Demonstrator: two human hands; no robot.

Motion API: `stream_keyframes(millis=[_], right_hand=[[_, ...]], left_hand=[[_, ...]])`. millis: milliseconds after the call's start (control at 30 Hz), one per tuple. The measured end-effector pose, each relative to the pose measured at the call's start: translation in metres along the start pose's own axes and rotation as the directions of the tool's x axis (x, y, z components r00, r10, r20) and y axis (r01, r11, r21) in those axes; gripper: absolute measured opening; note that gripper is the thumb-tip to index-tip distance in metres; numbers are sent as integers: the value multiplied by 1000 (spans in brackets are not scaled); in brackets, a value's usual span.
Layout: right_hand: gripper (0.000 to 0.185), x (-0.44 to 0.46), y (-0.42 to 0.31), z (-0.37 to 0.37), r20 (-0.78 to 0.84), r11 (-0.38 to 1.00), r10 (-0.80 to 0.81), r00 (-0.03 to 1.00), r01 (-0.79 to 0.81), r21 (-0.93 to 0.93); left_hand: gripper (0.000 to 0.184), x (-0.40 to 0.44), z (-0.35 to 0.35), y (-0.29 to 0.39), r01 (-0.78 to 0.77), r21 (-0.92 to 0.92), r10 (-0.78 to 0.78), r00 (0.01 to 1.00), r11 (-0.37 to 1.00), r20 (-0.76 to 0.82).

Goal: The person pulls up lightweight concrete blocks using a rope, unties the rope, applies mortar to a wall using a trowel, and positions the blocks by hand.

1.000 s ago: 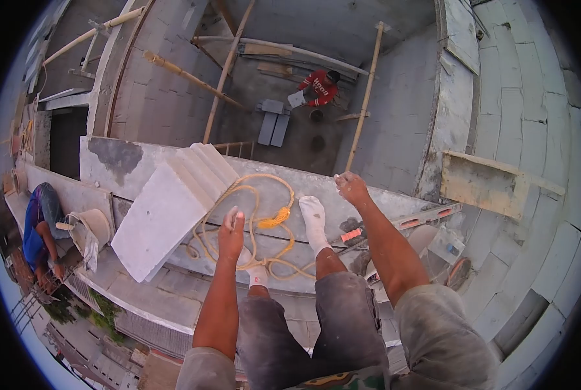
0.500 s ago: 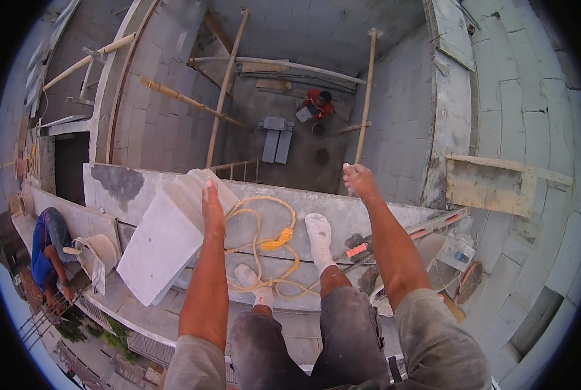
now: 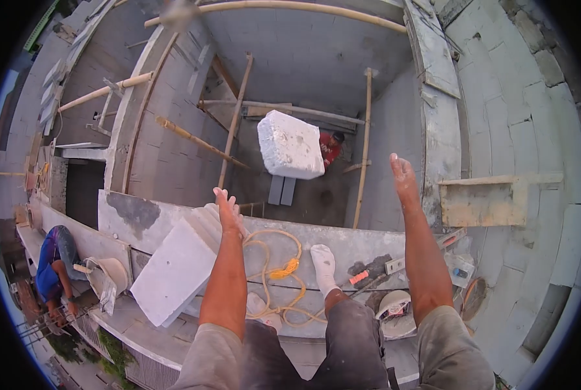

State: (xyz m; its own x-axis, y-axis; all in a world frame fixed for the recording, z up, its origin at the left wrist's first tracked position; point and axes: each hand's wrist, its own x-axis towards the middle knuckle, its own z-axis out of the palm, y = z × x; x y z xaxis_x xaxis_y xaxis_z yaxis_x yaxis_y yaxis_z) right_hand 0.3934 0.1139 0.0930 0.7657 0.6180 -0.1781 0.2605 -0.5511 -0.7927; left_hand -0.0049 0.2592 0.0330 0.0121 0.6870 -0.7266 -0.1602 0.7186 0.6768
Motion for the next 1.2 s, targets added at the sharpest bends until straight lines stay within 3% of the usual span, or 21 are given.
stream_keyframes(millis=[100,133,200,233,267,300,333,367,433,533,600,700,767,833,900,967,1033,1100,1167,1200], right_hand=[[83,-12,-131,-3,46,960,-252,967,244,136],[88,-31,-192,-3,84,923,-349,933,327,205],[98,-86,-279,13,191,832,-513,837,431,349],[105,-120,-316,24,242,782,-587,773,464,416],[111,-153,-353,35,290,731,-652,700,480,485],[111,-202,-377,41,198,695,-664,721,496,522],[109,-236,-395,36,375,753,-549,747,248,610],[106,-265,-394,49,458,722,-538,707,107,683],[96,-334,-384,88,432,705,-509,745,73,705],[83,-398,-360,112,681,803,-323,657,-190,565],[76,-423,-330,129,738,840,-277,615,-219,497],[68,-440,-285,126,820,937,-144,554,-190,293],[64,-427,-261,118,864,943,12,504,-292,157],[62,-409,-235,114,912,895,36,409,-419,152],[61,-392,-222,107,947,744,71,314,-649,160],[64,-376,-206,101,987,434,103,121,-898,65],[67,-371,-179,98,971,367,177,161,-926,86],[70,-369,-172,77,934,322,267,240,-935,148],[73,-373,-170,61,922,268,207,328,-925,269],[74,-373,-169,59,913,244,162,375,-911,332]], left_hand=[[92,-42,7,74,30,-326,-8,997,945,71],[89,-56,5,96,-160,-421,275,934,893,229],[89,-106,-6,148,-259,-514,454,839,818,299],[89,-135,-20,169,-265,-527,462,840,808,285],[89,-172,-42,188,-291,-525,479,836,800,267],[89,-204,-65,201,-304,-518,480,842,800,247],[89,-238,-94,210,-333,-496,485,847,802,217],[88,-271,-124,215,-364,-466,488,854,807,178],[88,-321,-184,207,-384,-412,446,893,826,62],[88,-356,-256,156,-304,-373,276,953,877,-126],[88,-361,-282,109,-206,-399,129,969,894,-210],[88,-350,-283,43,-48,-489,-59,978,871,-201],[87,-341,-273,21,6,-523,-93,985,852,-142],[87,-339,-263,19,19,-532,-83,992,847,-98],[87,-342,-245,24,26,-531,-56,998,847,-41],[87,-336,-227,37,7,-528,10,999,849,30],[87,-328,-201,61,2,-509,59,993,861,103],[80,-326,-175,87,91,-485,3,982,869,190],[86,-310,-200,84,339,-441,-158,904,831,397],[88,-303,-203,84,333,-409,-166,905,850,392]])
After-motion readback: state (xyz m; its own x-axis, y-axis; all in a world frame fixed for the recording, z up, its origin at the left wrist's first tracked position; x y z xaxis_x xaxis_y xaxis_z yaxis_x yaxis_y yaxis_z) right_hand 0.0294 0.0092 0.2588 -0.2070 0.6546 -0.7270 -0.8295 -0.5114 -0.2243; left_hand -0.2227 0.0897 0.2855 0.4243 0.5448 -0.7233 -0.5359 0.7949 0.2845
